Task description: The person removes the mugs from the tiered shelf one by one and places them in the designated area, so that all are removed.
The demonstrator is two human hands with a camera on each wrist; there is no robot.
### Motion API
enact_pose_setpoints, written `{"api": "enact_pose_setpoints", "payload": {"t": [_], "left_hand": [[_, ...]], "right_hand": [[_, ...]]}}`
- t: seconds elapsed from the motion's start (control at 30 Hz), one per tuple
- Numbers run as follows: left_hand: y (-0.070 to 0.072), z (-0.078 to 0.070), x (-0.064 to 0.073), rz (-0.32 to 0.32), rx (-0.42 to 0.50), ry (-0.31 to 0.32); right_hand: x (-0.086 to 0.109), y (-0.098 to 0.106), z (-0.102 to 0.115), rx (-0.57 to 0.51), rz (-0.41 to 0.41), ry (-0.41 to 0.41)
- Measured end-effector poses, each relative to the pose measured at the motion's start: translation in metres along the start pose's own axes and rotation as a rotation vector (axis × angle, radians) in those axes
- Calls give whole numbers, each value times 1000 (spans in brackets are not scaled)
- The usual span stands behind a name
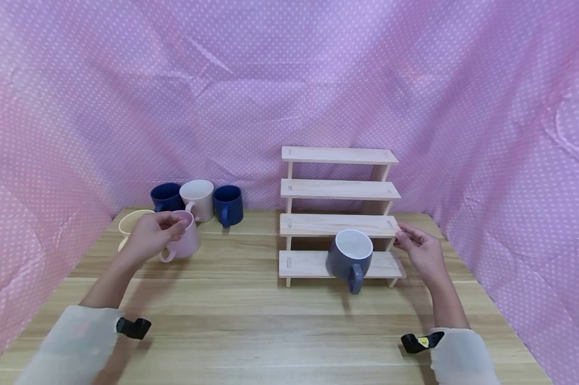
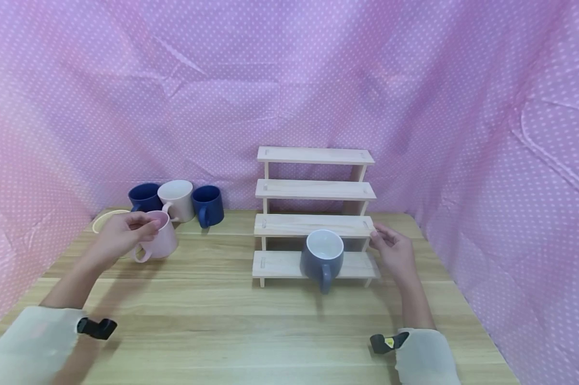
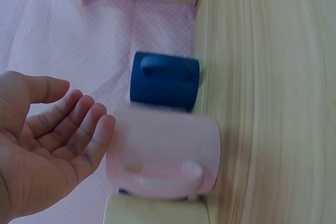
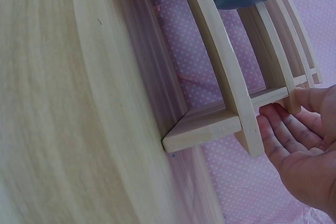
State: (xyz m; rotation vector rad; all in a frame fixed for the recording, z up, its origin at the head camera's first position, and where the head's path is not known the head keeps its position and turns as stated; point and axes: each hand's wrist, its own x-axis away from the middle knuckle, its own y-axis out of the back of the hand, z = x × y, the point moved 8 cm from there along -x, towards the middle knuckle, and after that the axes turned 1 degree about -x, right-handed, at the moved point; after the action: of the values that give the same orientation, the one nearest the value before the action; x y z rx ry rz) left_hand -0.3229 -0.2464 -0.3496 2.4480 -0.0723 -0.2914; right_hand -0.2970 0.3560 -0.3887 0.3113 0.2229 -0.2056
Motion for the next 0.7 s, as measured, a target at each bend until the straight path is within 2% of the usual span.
{"api": "enact_pose_setpoints", "payload": {"t": [0.27, 0.53, 0.7], "left_hand": [[-28, -23, -11, 15, -11, -74], [-62, -43, -19, 114, 17, -77], [-84, -58, -21, 111, -36, -152]], "right_hand": [[0, 0, 0, -2, 5, 2], [0, 2, -3, 14, 1, -9], [0, 2, -2, 12, 0, -10]]}}
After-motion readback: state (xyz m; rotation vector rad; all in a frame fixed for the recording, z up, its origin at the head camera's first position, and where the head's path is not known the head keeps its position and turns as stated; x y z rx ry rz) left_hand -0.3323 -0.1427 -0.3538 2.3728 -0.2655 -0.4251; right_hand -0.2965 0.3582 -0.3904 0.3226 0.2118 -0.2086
